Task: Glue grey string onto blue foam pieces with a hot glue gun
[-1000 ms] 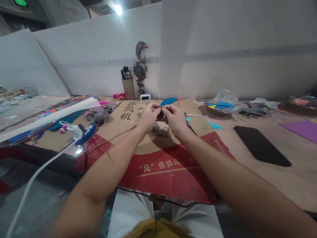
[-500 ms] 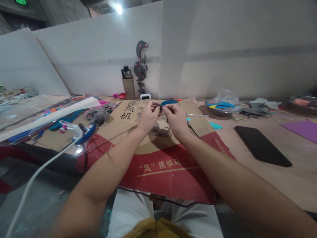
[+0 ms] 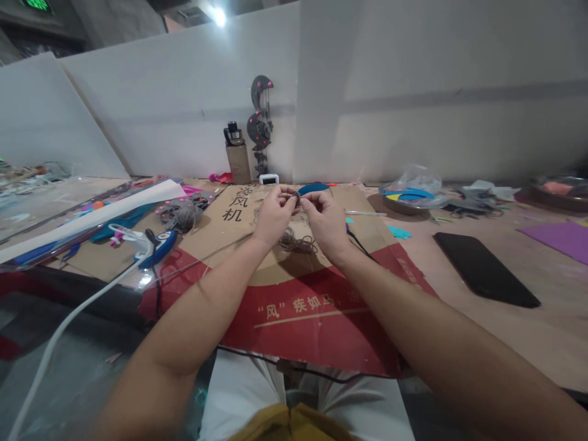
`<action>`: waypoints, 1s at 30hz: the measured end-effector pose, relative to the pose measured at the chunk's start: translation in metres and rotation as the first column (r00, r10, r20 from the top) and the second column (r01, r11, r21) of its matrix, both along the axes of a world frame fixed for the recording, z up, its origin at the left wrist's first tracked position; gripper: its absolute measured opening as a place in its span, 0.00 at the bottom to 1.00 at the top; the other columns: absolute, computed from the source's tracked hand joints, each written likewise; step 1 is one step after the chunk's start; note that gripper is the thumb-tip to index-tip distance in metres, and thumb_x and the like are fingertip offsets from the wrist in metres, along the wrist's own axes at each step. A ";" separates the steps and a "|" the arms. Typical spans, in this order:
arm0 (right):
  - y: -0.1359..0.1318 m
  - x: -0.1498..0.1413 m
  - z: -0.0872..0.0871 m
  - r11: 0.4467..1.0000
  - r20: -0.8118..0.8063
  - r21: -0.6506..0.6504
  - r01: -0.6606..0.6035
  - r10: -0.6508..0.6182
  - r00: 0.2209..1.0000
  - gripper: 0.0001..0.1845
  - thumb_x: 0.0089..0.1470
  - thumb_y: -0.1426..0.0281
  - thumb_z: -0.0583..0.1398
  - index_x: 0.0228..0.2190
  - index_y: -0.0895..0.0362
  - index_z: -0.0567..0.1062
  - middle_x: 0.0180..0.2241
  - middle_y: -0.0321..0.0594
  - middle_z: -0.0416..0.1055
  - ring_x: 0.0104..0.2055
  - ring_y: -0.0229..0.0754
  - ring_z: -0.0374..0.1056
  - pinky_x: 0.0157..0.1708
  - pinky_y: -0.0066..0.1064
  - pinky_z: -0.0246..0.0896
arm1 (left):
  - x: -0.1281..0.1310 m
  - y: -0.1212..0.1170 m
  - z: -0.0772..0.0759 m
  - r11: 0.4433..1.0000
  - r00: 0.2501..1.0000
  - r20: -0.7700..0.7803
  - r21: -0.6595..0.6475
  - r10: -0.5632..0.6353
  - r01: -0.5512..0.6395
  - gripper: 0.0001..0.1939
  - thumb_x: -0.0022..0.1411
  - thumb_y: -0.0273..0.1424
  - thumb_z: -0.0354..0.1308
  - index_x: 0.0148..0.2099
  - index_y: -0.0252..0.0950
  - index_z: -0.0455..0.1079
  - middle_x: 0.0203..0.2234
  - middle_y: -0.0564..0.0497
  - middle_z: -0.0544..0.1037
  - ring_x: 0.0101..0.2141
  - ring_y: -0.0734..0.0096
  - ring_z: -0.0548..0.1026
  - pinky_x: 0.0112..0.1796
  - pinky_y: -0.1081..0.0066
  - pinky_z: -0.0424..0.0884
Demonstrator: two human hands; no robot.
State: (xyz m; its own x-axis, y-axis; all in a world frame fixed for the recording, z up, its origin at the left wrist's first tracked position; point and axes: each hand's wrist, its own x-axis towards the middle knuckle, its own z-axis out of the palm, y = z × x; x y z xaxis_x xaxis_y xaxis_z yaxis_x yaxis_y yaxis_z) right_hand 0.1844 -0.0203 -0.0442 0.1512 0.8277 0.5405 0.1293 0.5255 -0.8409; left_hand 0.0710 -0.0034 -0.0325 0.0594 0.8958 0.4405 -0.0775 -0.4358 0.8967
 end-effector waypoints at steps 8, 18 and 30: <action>-0.009 0.000 0.003 0.982 0.226 0.191 0.008 -0.052 0.973 0.09 0.58 0.65 0.54 0.35 0.56 0.71 0.33 0.40 0.71 0.36 0.40 0.64 0.37 0.33 0.59 | -0.009 0.000 0.000 0.933 0.911 -0.294 0.298 0.288 -0.199 0.08 0.60 0.27 0.56 0.43 0.40 0.68 0.35 0.50 0.77 0.37 0.70 0.76 0.42 0.67 0.71; -0.025 -0.006 0.010 0.902 0.608 0.427 -0.060 -0.238 0.758 0.14 0.61 0.70 0.47 0.44 0.58 0.69 0.43 0.50 0.68 0.45 0.47 0.62 0.47 0.41 0.58 | -0.012 -0.005 0.003 0.904 0.922 -0.248 0.383 0.297 -0.188 0.08 0.60 0.27 0.54 0.43 0.41 0.69 0.36 0.51 0.77 0.38 0.70 0.75 0.42 0.69 0.69; 0.007 0.054 0.018 0.893 0.629 0.219 0.393 -0.437 0.643 0.13 0.53 0.63 0.56 0.33 0.59 0.74 0.37 0.53 0.70 0.44 0.54 0.64 0.46 0.46 0.56 | -0.018 0.015 0.005 0.961 0.964 0.126 0.125 0.233 -0.249 0.07 0.59 0.28 0.56 0.41 0.39 0.66 0.33 0.52 0.76 0.35 0.76 0.76 0.38 0.73 0.73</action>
State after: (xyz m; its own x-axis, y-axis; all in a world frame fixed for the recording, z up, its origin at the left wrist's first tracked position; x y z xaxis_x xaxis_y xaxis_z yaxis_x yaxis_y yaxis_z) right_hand 0.2380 -0.0132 -0.0260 0.0671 0.7307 0.6794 0.8425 0.3234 -0.4309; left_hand 0.0527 0.0120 -0.0271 -0.2059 0.8073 0.5531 -0.0490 -0.5730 0.8181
